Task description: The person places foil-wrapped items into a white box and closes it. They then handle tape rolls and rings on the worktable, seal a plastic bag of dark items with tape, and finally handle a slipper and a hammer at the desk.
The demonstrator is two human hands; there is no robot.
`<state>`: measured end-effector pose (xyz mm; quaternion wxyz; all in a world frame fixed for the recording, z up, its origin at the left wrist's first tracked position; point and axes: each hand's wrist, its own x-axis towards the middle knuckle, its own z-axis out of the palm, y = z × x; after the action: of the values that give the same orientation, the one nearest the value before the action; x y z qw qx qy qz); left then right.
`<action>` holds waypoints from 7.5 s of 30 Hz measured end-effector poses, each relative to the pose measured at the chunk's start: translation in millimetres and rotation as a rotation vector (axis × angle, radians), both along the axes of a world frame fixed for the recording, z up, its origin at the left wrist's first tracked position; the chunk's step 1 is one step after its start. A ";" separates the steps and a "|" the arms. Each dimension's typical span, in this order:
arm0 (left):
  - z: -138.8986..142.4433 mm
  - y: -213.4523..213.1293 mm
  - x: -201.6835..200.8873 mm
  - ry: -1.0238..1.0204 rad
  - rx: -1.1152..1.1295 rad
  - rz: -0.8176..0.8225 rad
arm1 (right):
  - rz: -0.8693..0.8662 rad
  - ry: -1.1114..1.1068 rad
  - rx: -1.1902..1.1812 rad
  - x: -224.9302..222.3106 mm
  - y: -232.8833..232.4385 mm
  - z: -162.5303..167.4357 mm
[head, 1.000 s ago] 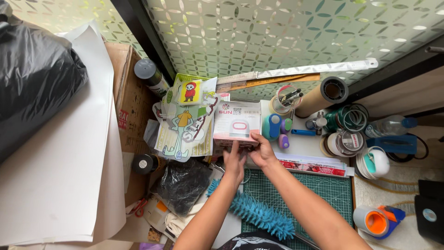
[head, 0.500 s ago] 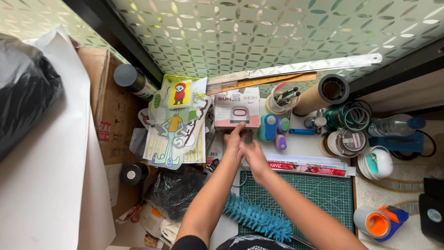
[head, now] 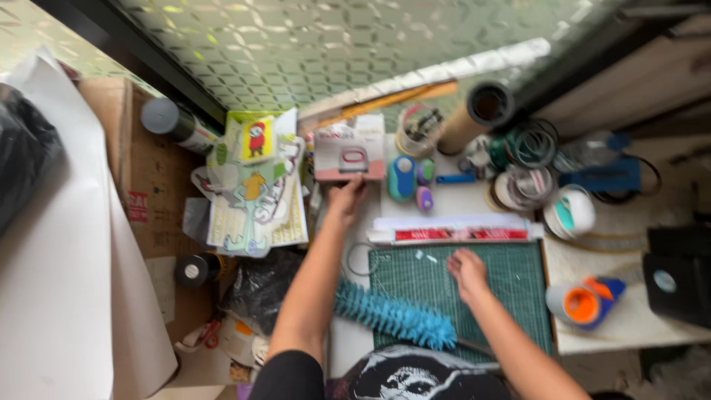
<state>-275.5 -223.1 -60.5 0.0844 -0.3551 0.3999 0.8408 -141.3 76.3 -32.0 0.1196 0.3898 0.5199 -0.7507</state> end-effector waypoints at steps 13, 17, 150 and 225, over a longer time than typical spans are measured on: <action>3.4 -20.0 89.6 0.069 -1.534 -0.694 | 0.158 -0.069 0.378 98.1 86.9 19.2; 10.3 -20.1 67.5 0.261 -1.456 -0.292 | 0.159 -0.091 0.321 130.3 79.1 13.2; 111.1 401.0 -91.3 0.338 -1.812 -0.852 | -0.094 -0.192 0.828 352.0 327.6 -21.7; 114.0 399.2 -91.2 0.117 -1.557 -0.771 | 0.189 0.002 0.729 336.8 331.7 -38.0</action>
<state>-366.7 176.2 53.5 0.0758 -0.1080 0.9571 0.2580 195.5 408.0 -70.0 0.0413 0.3565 0.7866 -0.5024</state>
